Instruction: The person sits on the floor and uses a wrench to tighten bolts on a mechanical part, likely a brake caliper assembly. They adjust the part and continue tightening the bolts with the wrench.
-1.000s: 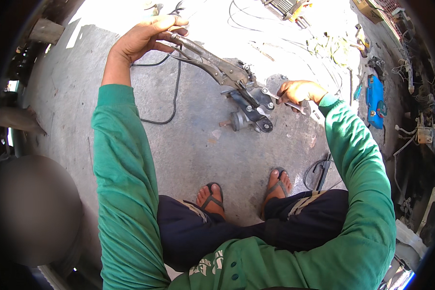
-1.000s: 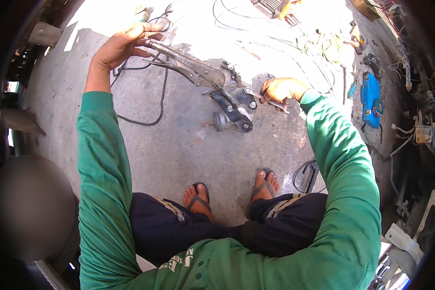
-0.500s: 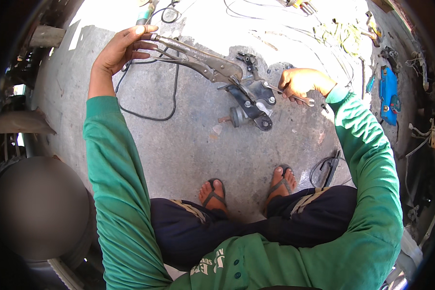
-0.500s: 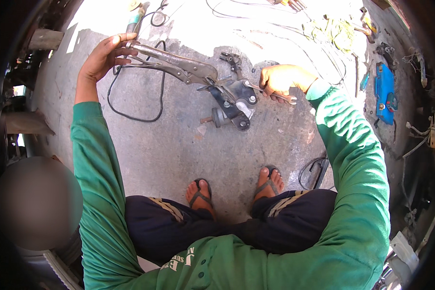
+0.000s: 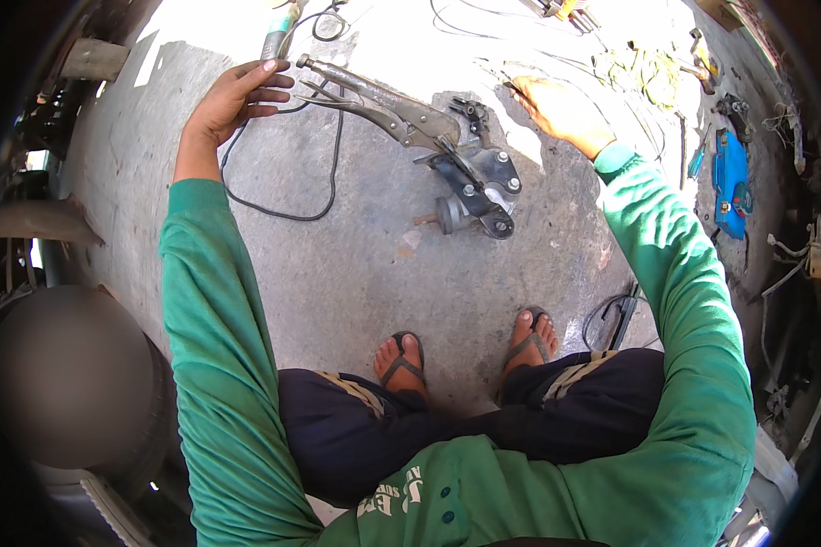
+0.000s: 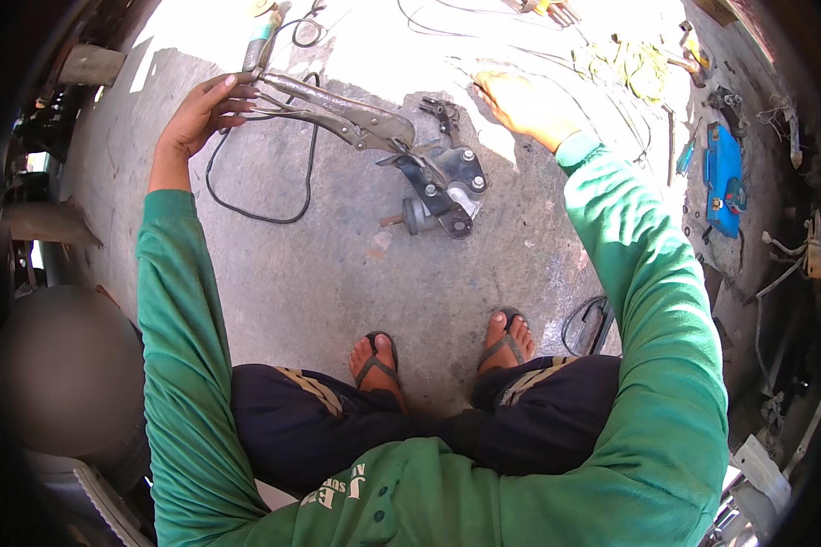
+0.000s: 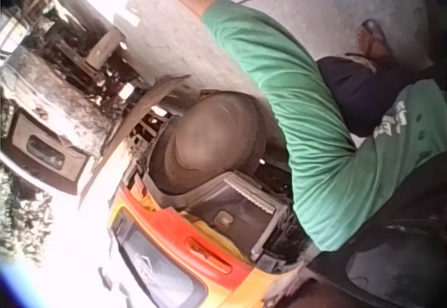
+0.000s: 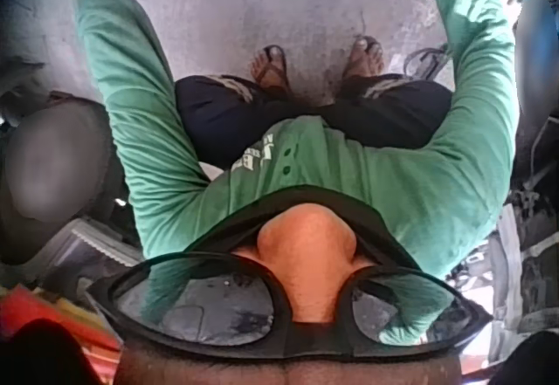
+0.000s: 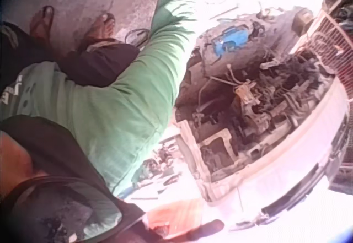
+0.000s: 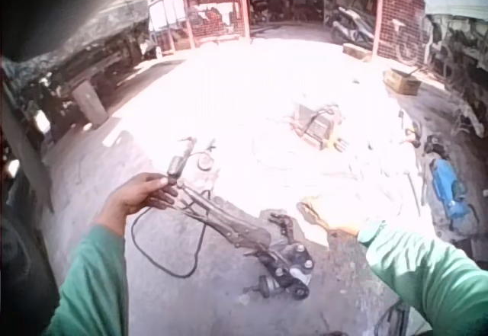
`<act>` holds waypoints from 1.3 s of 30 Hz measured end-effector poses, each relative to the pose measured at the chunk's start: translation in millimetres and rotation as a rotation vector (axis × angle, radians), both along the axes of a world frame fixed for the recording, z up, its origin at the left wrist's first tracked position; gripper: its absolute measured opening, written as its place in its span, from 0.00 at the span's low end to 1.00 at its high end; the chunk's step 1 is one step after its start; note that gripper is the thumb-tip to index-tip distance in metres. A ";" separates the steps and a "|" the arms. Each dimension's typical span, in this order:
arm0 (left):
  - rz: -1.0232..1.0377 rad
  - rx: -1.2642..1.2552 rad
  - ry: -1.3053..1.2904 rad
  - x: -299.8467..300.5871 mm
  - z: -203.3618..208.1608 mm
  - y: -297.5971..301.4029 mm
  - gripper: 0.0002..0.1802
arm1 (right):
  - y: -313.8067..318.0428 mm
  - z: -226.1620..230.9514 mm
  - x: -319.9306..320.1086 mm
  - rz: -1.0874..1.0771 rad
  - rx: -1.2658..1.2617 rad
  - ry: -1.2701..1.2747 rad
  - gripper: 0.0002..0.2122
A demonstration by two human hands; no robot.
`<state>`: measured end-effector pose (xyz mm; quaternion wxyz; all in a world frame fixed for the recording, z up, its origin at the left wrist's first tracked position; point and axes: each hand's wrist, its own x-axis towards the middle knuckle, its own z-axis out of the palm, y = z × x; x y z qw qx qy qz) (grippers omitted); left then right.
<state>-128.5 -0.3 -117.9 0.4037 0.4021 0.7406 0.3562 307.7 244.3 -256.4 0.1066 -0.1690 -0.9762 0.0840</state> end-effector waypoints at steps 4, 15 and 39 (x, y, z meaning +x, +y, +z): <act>-0.133 0.087 -0.026 10.0 1.6 6.4 0.37 | -17.0 38.1 23.3 -0.174 -0.165 -0.349 0.12; -0.610 0.494 0.109 141.0 110.9 56.7 0.13 | -83.8 201.2 17.5 0.060 -0.147 0.012 0.13; -0.439 -0.381 0.099 212.6 -49.0 -78.4 0.10 | -125.7 324.1 -70.2 0.160 -0.387 0.101 0.22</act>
